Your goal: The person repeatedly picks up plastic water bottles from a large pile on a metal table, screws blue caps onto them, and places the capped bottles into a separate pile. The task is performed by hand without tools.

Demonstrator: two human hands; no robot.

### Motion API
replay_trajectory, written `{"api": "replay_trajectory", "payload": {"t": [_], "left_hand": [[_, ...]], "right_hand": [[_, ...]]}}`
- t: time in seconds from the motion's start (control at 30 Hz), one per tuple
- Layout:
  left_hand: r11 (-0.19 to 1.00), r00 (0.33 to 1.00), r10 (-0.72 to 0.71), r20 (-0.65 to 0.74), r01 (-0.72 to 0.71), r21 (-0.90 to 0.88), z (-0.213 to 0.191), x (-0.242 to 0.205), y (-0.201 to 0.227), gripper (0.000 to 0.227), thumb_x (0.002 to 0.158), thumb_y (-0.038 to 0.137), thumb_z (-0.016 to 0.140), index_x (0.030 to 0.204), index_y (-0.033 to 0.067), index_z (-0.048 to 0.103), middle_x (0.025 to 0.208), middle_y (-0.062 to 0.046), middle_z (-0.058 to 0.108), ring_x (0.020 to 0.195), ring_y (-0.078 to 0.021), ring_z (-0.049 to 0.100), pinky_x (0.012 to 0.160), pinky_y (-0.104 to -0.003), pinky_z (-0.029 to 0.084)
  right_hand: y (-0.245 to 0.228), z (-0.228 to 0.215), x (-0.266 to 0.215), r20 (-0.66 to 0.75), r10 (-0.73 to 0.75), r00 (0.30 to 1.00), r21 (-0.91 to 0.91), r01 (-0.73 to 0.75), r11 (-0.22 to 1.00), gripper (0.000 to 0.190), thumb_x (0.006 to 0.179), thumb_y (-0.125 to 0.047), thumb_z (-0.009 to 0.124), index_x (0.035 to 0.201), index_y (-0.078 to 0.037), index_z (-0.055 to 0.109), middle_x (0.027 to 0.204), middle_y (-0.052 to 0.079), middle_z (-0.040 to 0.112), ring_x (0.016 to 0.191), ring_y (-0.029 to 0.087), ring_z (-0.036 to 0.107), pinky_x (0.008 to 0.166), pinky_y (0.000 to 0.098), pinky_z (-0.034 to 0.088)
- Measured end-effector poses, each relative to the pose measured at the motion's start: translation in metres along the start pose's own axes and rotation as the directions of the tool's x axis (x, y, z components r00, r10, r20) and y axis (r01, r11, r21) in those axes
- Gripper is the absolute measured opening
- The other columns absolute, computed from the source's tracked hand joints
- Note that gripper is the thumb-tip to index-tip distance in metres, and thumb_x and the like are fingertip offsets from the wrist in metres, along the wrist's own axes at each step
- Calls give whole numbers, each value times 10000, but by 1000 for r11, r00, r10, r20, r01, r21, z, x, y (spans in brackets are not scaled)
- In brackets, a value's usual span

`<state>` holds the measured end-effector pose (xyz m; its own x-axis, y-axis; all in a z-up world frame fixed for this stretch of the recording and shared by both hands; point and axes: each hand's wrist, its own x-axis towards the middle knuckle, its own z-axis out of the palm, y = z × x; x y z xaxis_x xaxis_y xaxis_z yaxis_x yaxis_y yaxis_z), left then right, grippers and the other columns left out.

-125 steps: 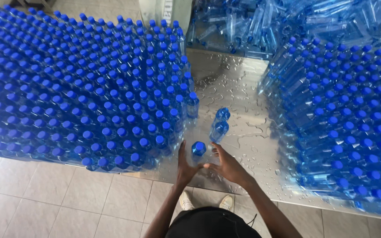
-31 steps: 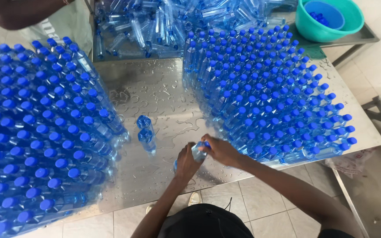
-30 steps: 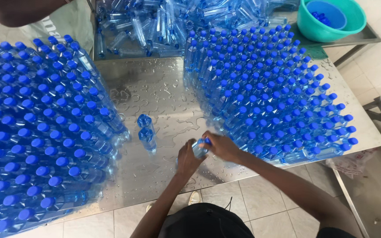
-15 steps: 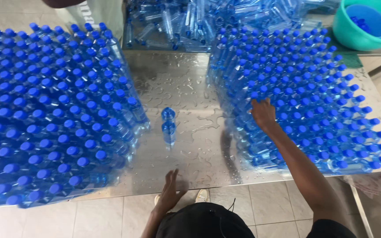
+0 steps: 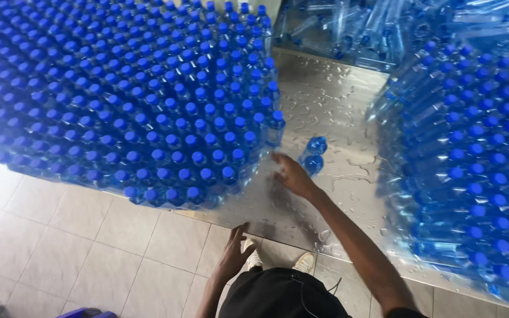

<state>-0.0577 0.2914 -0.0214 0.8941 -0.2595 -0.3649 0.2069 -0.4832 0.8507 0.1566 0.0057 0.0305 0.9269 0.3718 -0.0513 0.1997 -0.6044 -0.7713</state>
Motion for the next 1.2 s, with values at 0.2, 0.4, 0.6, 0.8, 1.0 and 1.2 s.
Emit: {"api": "replay_trajectory", "payload": {"t": [0.2,0.4,0.6,0.8,1.0,1.2], "left_hand": [[993,988,27,-154,-44,-106,-26,-2,-4,609,1040,296,692,1610,219,494,1542,-50,559,1326,-249,684,1026,-453,612],[966,934,28,-356,-116,-230,-25,19,-24,554,1031,155,686,1567,135,544,1433,-92,624,1254,-226,693,1012,-393,666],[960,894,113,-435,-211,-183,-24,50,-22,612,979,79,715,1569,101,556,1423,-207,607,1337,-484,645,1025,-549,642],[940,894,129,-429,-248,-233,-9,68,-26,701,1002,120,717,1644,68,440,1581,-261,473,1405,-551,552,1101,-554,576],[930,900,236,-365,-319,-185,23,86,4,1126,814,324,969,1710,65,337,1658,-271,354,1543,-543,375,1257,-605,424],[900,908,339,-247,-389,-196,49,101,46,1306,620,414,1077,1696,125,394,1725,-214,402,1624,-445,327,1359,-550,237]], "right_hand": [[82,120,77,-323,22,946,29,-13,1000,727,761,-15,725,1447,-107,502,1294,145,639,1201,342,678,972,498,541],[-23,175,-2,-311,170,935,327,-62,943,631,813,-212,787,1374,-106,518,1325,133,619,1240,308,617,1042,453,483],[-84,158,6,-205,344,916,194,-307,932,812,998,-620,716,1535,-115,378,1429,234,605,1337,462,649,1133,586,560],[-75,141,-25,-150,385,911,110,-372,922,766,972,-551,726,1540,-165,385,1428,214,642,1313,457,677,1124,617,556],[-42,111,-119,-240,293,925,108,-275,955,723,961,-205,771,1584,-73,430,1409,289,642,1341,515,639,1102,583,560],[-89,25,-146,-158,305,939,399,-222,890,634,1065,-541,505,1593,-193,536,1551,187,586,1481,472,532,1183,614,457]]}}
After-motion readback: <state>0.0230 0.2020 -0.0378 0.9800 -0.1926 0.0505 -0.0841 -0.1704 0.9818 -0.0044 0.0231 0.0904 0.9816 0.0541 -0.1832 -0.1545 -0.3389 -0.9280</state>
